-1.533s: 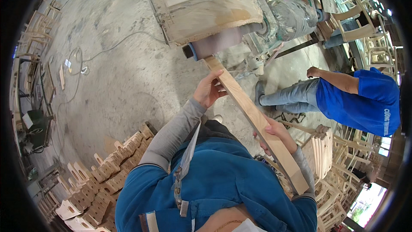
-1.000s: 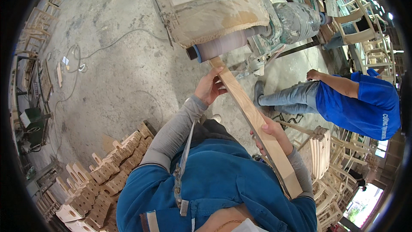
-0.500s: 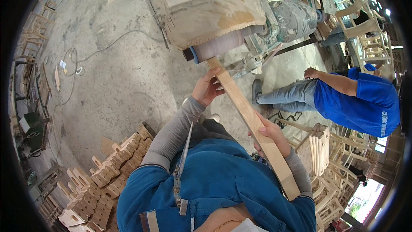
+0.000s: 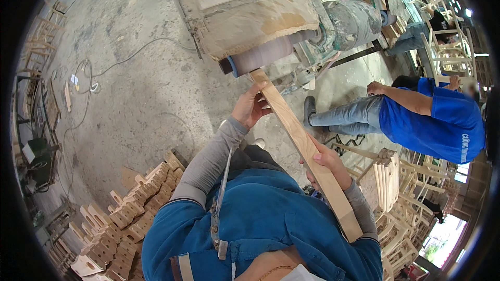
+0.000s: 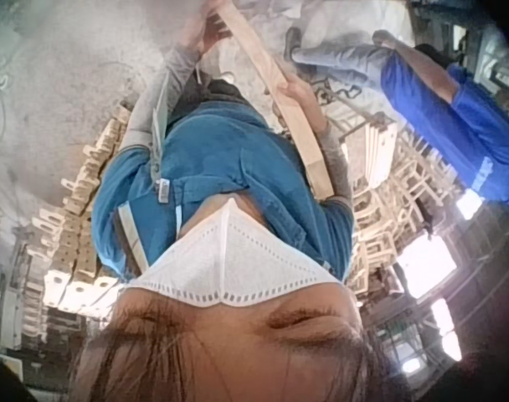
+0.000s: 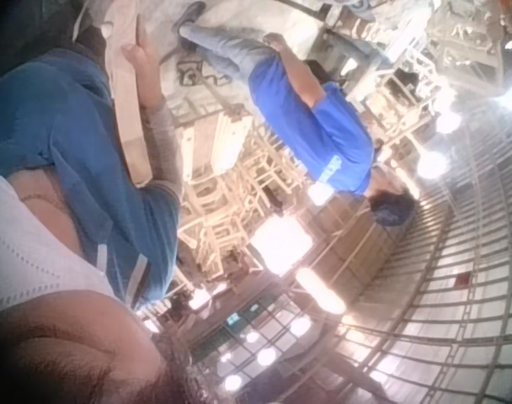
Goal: The person repeatedly picks up wooden chair parts from a stack, presses them against a belt sander to smooth the edges, and places them back on the stack. The process is repeated for multiple pieces in a furniture workshop.
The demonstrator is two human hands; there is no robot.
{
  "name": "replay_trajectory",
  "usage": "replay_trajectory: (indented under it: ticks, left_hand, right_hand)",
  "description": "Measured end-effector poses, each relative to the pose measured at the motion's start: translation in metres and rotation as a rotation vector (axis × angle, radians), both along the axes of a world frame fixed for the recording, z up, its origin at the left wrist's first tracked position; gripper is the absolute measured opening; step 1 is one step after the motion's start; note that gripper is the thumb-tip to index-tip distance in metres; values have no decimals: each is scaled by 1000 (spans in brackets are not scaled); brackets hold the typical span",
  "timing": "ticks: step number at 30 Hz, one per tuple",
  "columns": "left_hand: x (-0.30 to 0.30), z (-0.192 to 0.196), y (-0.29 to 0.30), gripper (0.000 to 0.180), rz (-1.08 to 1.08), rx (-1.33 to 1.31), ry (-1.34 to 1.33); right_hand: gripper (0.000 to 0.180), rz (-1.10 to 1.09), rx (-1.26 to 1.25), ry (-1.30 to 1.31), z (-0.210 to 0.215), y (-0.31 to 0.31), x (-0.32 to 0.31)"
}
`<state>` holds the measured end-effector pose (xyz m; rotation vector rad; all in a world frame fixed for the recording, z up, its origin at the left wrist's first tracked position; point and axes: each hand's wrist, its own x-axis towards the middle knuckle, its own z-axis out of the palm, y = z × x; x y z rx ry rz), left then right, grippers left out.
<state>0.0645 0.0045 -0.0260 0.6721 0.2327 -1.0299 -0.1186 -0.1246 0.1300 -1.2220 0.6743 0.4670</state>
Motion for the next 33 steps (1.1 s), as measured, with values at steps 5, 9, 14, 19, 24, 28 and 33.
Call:
replay_trajectory:
  ticks: [5,9,14,19,24,28,33]
  left_hand:
    - [-5,1,3,48,-13,-11,-6]
    - [-16,10,5,44,-45,-13,18]
    - [-28,25,0,32,-9,4,61]
    - [-20,19,-1,34,11,1,47]
    - [-6,2,2,40,-8,-3,24]
    - [1,-2,2,44,4,-15,51]
    - [2,1,3,46,5,3,45]
  right_hand:
    - [68,45,15,40,4,-5,-8]
    - [69,66,-70,-25,7,-7,-19]
    - [72,19,14,84,22,-11,-25]
    - [72,-14,70,60,16,-10,-17]
    - [69,-3,64,42,15,-4,-1]
    - [67,9,32,20,8,-2,8]
    - [67,15,-1,0,7,1,10]
